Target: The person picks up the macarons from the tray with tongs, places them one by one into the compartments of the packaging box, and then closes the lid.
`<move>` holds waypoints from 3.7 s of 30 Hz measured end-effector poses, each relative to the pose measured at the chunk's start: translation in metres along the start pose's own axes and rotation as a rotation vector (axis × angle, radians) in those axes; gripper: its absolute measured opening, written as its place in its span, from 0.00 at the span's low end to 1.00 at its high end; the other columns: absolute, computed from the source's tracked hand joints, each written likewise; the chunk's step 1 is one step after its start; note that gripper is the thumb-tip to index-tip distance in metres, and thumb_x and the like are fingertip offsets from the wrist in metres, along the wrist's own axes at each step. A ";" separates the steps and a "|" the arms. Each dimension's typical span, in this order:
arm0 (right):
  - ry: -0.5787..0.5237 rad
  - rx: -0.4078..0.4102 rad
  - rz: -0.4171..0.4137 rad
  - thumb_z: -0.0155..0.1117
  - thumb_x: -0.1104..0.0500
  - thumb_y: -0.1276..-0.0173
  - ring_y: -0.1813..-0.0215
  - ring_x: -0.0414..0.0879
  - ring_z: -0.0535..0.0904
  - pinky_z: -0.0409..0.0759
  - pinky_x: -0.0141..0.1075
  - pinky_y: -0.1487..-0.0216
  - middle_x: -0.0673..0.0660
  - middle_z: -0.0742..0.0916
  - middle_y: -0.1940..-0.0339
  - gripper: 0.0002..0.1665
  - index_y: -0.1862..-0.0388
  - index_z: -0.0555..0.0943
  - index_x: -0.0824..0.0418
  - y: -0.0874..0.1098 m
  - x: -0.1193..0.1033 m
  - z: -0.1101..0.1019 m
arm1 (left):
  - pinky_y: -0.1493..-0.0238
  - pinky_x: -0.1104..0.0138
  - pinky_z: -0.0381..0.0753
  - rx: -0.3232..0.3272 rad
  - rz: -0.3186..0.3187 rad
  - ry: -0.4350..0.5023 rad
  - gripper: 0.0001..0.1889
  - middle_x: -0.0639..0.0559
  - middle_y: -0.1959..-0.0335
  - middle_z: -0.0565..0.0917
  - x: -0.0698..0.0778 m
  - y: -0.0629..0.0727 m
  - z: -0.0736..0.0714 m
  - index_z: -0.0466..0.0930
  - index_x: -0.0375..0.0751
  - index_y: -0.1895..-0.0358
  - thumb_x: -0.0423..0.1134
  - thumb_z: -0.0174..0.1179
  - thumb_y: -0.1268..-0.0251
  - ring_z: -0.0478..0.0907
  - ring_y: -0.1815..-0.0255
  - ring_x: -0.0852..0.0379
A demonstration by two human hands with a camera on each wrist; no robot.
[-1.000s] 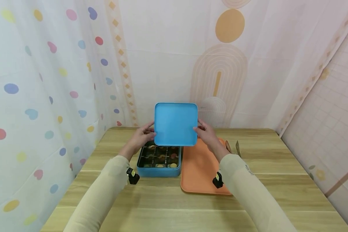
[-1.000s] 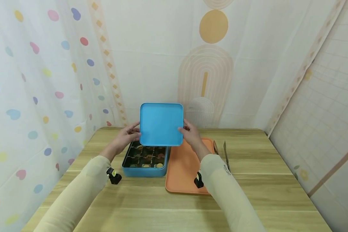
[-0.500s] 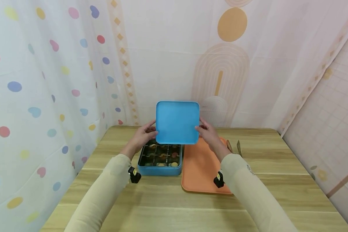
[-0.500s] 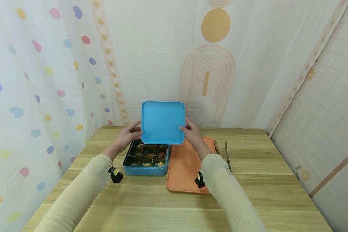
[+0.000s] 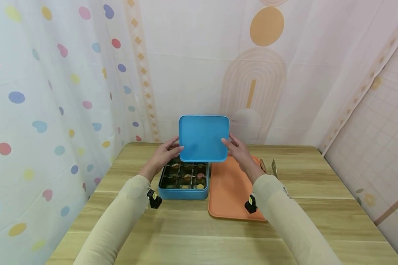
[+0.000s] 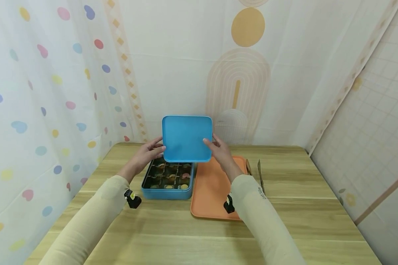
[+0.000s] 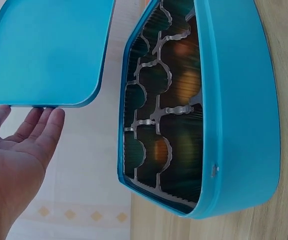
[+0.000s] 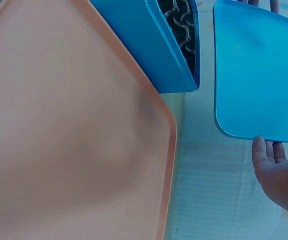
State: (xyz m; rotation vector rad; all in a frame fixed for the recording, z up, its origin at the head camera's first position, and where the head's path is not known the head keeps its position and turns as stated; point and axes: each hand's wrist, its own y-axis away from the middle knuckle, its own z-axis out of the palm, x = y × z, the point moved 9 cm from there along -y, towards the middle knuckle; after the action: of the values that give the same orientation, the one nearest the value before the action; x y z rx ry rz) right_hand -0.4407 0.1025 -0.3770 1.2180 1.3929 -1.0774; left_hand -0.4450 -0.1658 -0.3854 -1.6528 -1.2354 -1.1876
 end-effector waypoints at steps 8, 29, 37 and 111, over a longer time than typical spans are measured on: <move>-0.002 -0.028 -0.019 0.60 0.51 0.25 0.33 0.60 0.71 0.71 0.54 0.34 0.65 0.74 0.34 0.43 0.18 0.53 0.49 0.001 -0.001 0.001 | 0.30 0.43 0.61 -0.040 -0.023 0.032 0.40 0.36 0.24 0.59 -0.001 0.003 0.007 0.48 0.51 0.19 0.56 0.56 0.26 0.65 0.29 0.36; -0.117 -0.051 -0.038 0.51 0.45 0.21 0.25 0.62 0.61 0.57 0.58 0.27 0.65 0.62 0.22 0.40 0.20 0.52 0.62 0.001 -0.001 0.010 | 0.28 0.43 0.56 0.033 -0.066 0.024 0.43 0.38 0.22 0.54 0.003 0.006 0.016 0.44 0.43 0.20 0.63 0.50 0.26 0.58 0.25 0.35; -0.115 -0.031 -0.008 0.46 0.40 0.21 0.23 0.62 0.58 0.55 0.55 0.25 0.66 0.60 0.23 0.42 0.22 0.51 0.66 0.000 0.001 0.012 | 0.29 0.38 0.54 0.064 -0.076 0.005 0.43 0.40 0.22 0.54 0.005 0.007 0.020 0.43 0.45 0.20 0.65 0.48 0.27 0.55 0.24 0.36; 0.045 0.099 -0.111 0.69 0.38 0.36 0.21 0.58 0.48 0.55 0.55 0.26 0.66 0.53 0.22 0.59 0.25 0.45 0.62 0.015 0.000 0.027 | 0.27 0.50 0.57 0.338 -0.012 0.191 0.42 0.38 0.27 0.53 -0.001 0.011 0.031 0.48 0.41 0.35 0.67 0.55 0.34 0.50 0.22 0.44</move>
State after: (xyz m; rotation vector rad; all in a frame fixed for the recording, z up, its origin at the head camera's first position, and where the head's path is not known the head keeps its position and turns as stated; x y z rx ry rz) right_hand -0.4229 0.0778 -0.3813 1.2548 1.4705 -1.2151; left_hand -0.4267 -0.1399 -0.3957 -1.2568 -1.2472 -1.0492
